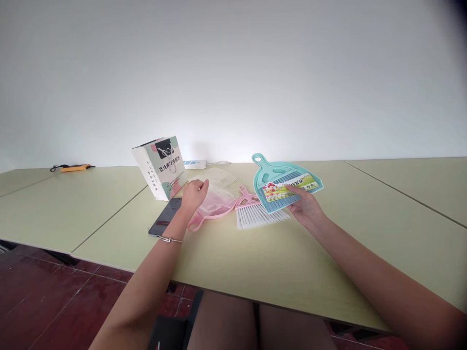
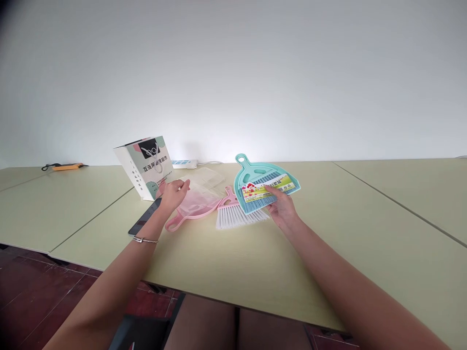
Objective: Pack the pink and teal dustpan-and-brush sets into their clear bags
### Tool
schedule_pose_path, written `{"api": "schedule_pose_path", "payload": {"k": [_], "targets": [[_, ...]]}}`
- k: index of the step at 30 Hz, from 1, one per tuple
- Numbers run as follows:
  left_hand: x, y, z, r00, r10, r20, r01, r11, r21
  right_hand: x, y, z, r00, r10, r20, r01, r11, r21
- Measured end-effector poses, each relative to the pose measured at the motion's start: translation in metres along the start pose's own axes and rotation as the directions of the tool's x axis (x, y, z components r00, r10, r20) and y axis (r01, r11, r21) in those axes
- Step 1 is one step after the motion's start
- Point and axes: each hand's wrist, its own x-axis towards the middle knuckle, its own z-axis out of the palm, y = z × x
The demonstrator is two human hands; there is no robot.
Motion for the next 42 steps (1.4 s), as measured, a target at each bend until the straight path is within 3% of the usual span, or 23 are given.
{"api": "schedule_pose_path", "payload": {"k": [1, 3, 6, 8, 10, 14, 17, 20, 25, 28, 32, 36, 42], "targets": [[0.001, 0.009, 0.004, 0.999, 0.039, 0.019, -0.041, 0.995, 0.088, 0.000, 0.000, 0.000, 1.000, 0.003, 0.000, -0.003, 1.000, -0.009], [0.005, 0.025, 0.013, 0.978, 0.133, 0.163, -0.163, 0.968, 0.188, 0.000, 0.000, -0.001, 1.000, 0.005, 0.008, -0.005, 1.000, -0.020], [0.012, 0.042, 0.031, 0.880, 0.153, 0.450, -0.306, 0.906, 0.291, 0.000, -0.001, -0.001, 1.000, 0.015, 0.023, -0.014, 0.999, -0.042], [0.018, 0.045, 0.040, 0.835, 0.111, 0.539, -0.349, 0.865, 0.362, 0.000, -0.001, -0.001, 0.999, 0.020, 0.028, -0.019, 0.998, -0.052], [0.023, 0.046, 0.045, 0.830, 0.085, 0.551, -0.357, 0.840, 0.408, 0.000, -0.001, -0.001, 0.999, 0.026, 0.034, -0.024, 0.998, -0.061], [0.020, 0.048, 0.038, 0.872, 0.101, 0.479, -0.346, 0.819, 0.458, -0.003, -0.002, 0.002, 0.997, 0.042, 0.061, -0.036, 0.994, -0.102], [0.007, 0.055, 0.027, 0.907, 0.222, 0.358, -0.378, 0.803, 0.461, -0.005, -0.009, 0.005, 0.992, 0.050, 0.116, -0.031, 0.987, -0.159], [-0.009, 0.061, 0.021, 0.913, 0.312, 0.264, -0.401, 0.809, 0.430, -0.005, -0.021, 0.004, 0.983, 0.063, 0.172, -0.019, 0.969, -0.245], [-0.026, 0.059, 0.030, 0.947, 0.268, 0.175, -0.317, 0.860, 0.400, 0.000, -0.034, -0.005, 0.969, 0.162, 0.188, -0.061, 0.891, -0.450], [-0.030, 0.057, 0.037, 0.945, 0.283, 0.165, -0.326, 0.860, 0.393, 0.001, -0.029, -0.007, 0.951, 0.239, 0.194, -0.108, 0.848, -0.518], [-0.033, 0.058, 0.045, 0.906, 0.412, 0.099, -0.421, 0.851, 0.313, -0.007, -0.012, 0.001, 0.929, 0.302, 0.216, -0.176, 0.870, -0.460], [-0.034, 0.053, 0.054, 0.859, 0.512, 0.019, -0.504, 0.839, 0.205, -0.015, 0.006, 0.012, 0.939, 0.290, 0.186, -0.216, 0.916, -0.338], [-0.034, 0.045, 0.057, 0.869, 0.481, -0.116, -0.483, 0.875, 0.007, -0.018, 0.012, 0.015, 0.952, 0.242, 0.187, -0.206, 0.959, -0.195]]}}
